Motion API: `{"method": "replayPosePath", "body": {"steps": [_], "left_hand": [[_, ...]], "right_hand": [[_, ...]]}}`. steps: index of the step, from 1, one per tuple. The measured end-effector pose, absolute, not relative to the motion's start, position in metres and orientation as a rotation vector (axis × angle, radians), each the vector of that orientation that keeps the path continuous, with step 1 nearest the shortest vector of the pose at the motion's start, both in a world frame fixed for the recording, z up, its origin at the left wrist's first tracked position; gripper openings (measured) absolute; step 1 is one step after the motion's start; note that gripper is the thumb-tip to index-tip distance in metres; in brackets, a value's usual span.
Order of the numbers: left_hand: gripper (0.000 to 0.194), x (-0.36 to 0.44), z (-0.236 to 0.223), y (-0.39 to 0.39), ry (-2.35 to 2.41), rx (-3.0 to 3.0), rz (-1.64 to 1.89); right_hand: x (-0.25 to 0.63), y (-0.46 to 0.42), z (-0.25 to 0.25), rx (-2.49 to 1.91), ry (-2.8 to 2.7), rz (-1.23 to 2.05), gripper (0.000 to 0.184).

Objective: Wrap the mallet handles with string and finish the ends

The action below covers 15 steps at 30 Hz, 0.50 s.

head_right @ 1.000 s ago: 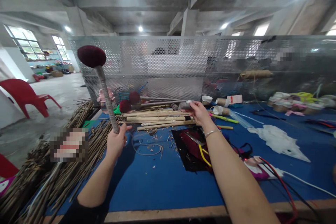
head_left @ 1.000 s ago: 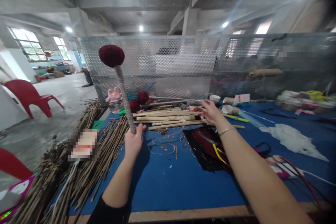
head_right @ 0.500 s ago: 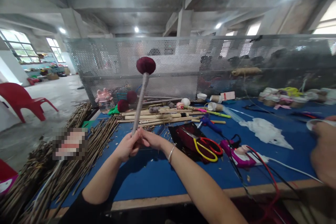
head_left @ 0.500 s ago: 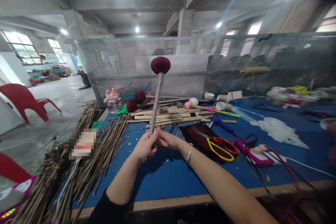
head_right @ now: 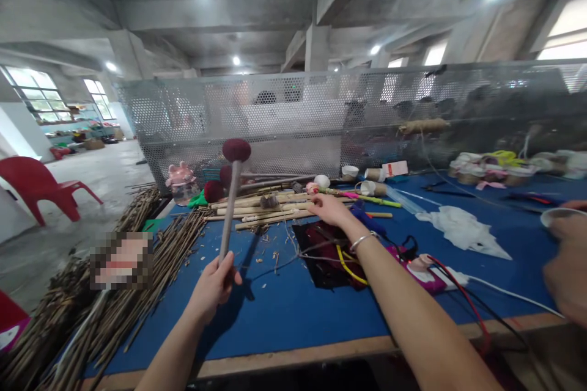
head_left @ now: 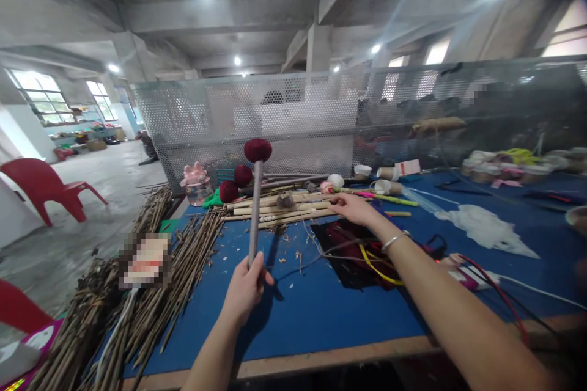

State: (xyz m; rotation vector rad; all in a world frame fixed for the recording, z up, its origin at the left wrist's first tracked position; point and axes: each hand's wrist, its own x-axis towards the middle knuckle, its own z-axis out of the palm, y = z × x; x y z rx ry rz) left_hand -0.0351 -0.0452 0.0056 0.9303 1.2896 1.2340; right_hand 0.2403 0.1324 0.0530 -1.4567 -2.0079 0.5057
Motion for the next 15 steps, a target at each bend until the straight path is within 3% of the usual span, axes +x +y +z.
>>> {"method": "replayPosePath", "body": {"steps": [5,12,15], "left_hand": [[0.058,-0.036,0.004,-0.050,1.341,0.870,1.251],[0.063,-0.041,0.001,-0.053,1.385,0.852,1.224],[0.063,-0.040,0.000,-0.053,1.373,0.828,1.191]], "right_hand": [[0.161,0.178,0.023,-1.236,-2.337,0.310,0.050],[0.127,0.225,0.009,-1.223,-2.435,0.274,0.030],[0.146,0.247,0.016,-1.313,-2.294,0.202,0.041]]}}
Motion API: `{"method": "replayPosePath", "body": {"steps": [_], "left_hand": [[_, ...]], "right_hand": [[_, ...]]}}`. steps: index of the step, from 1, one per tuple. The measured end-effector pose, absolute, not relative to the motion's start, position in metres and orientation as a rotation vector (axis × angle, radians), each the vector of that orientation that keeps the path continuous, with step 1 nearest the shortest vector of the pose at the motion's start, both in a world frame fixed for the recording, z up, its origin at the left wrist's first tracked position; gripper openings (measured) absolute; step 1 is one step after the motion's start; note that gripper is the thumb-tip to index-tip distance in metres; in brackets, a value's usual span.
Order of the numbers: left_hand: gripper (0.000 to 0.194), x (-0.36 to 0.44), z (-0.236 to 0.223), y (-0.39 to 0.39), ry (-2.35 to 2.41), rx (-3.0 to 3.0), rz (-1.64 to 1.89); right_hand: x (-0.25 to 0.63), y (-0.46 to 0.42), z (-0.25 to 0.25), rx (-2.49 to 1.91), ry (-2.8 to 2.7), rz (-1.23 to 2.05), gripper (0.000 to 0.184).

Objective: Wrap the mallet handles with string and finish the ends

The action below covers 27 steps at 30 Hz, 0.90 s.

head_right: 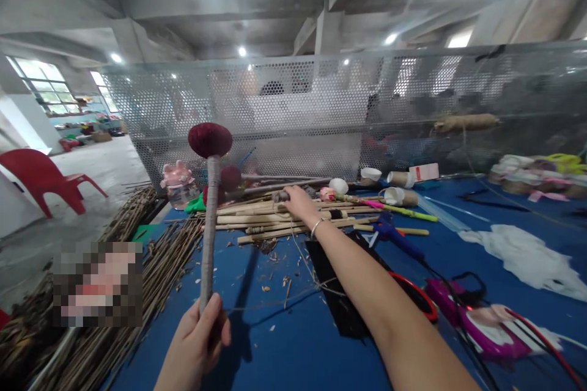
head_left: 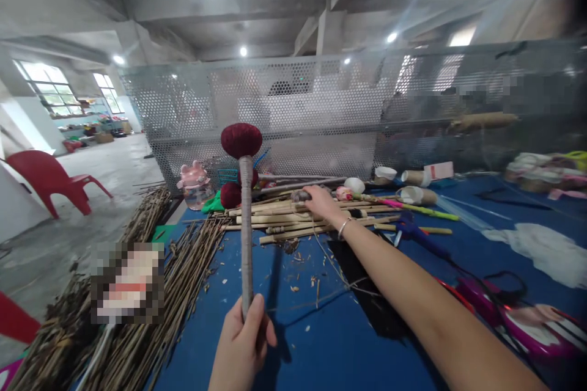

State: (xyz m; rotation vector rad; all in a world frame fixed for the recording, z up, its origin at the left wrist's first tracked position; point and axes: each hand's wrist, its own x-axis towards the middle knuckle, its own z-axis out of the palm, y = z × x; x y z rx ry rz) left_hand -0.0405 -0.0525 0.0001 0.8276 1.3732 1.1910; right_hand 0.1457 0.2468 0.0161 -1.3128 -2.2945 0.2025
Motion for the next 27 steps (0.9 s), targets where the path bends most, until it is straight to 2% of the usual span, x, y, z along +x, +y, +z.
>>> {"method": "replayPosePath", "body": {"steps": [4,6,9,11,15,17,21,24,27], "left_hand": [[0.064,-0.039,0.003,-0.051,1.362,0.802,1.152],[0.064,-0.038,0.004,-0.050,1.398,0.807,1.146],[0.064,-0.035,0.004,-0.050,1.426,0.835,1.084],[0.063,-0.032,0.003,-0.051,1.374,0.838,1.032],[0.060,-0.029,0.003,-0.049,1.303,0.838,0.984],[0.062,-0.032,0.003,-0.046,1.340,0.832,0.991],[0.064,-0.040,0.000,-0.038,1.292,0.628,1.032],[0.050,-0.042,-0.003,-0.034,1.127,0.455,1.158],[0.026,-0.039,-0.004,-0.032,1.046,0.368,1.224]], "right_hand": [[0.157,0.254,0.032,-1.485,-2.005,0.220,0.077],[0.147,0.231,0.037,-1.452,-1.882,0.398,0.076],[0.120,0.163,0.033,-1.120,-1.890,1.068,0.042],[0.102,0.108,0.021,-0.888,-1.908,1.557,0.046],[0.088,0.032,-0.002,-0.754,-1.817,2.133,0.060],[0.089,0.019,-0.004,-0.779,-1.878,2.106,0.060],[0.095,0.020,0.003,-0.935,-2.020,1.578,0.044],[0.096,0.022,0.001,-0.915,-1.984,1.507,0.029],[0.098,0.023,-0.006,-0.933,-1.917,1.501,0.020]]}}
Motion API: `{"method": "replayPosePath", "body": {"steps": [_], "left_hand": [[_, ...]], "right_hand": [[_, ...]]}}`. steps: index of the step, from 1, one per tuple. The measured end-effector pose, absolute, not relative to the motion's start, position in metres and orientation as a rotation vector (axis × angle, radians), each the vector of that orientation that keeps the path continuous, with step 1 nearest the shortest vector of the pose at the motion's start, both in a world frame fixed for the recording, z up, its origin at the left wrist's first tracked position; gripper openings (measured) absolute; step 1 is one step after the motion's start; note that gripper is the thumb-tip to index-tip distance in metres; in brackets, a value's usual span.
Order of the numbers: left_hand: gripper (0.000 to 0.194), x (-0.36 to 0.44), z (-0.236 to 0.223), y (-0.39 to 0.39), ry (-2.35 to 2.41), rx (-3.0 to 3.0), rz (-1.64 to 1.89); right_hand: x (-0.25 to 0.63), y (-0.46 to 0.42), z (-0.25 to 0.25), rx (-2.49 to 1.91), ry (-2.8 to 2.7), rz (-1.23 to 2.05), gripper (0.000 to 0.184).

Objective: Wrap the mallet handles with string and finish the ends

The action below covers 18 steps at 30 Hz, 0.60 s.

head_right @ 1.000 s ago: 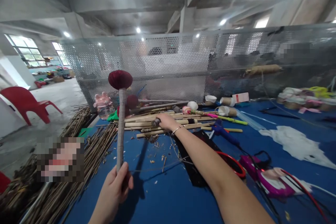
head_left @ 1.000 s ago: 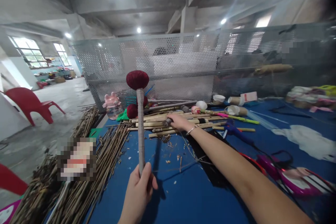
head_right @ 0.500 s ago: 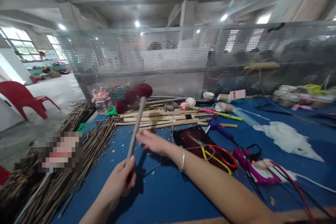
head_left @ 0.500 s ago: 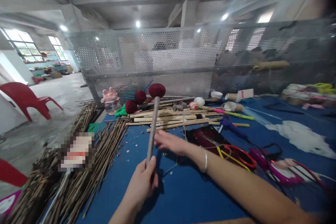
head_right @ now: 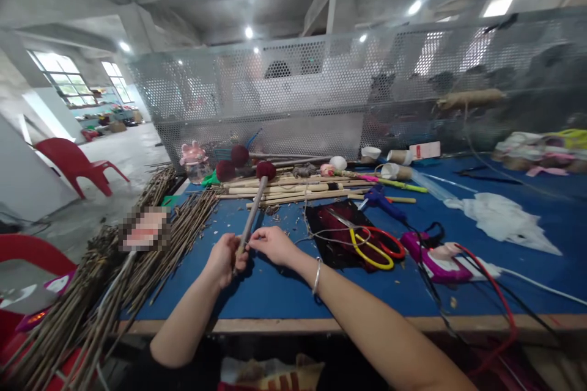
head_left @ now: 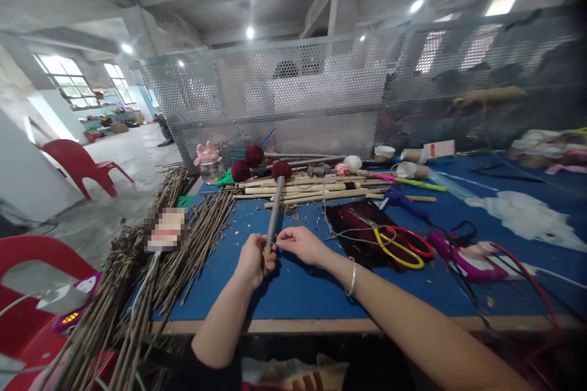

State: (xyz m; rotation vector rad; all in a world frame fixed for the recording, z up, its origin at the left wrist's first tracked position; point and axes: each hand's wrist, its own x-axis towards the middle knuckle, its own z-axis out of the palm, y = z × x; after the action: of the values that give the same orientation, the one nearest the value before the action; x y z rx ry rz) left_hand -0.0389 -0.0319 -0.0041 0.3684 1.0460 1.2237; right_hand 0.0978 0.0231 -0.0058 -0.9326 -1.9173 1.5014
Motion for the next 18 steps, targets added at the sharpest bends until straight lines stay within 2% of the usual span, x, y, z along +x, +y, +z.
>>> {"method": "replayPosePath", "body": {"steps": [3,6,12,18], "left_hand": [[0.007,-0.036,-0.004,-0.034,1.017,0.387,1.234],[0.015,-0.036,-0.005,-0.037,1.015,0.427,1.232],[0.014,-0.038,-0.007,-0.041,1.033,0.494,1.106],[0.012,-0.023,0.008,-0.039,0.957,0.430,1.217]], "right_hand": [[0.102,0.027,-0.011,-0.995,-1.905,1.464,0.017],[0.106,0.031,-0.012,-1.001,-1.859,1.520,0.020],[0.112,0.032,-0.007,-0.867,-1.765,1.759,0.027],[0.120,0.042,-0.003,-0.900,-1.654,1.743,0.027]]}}
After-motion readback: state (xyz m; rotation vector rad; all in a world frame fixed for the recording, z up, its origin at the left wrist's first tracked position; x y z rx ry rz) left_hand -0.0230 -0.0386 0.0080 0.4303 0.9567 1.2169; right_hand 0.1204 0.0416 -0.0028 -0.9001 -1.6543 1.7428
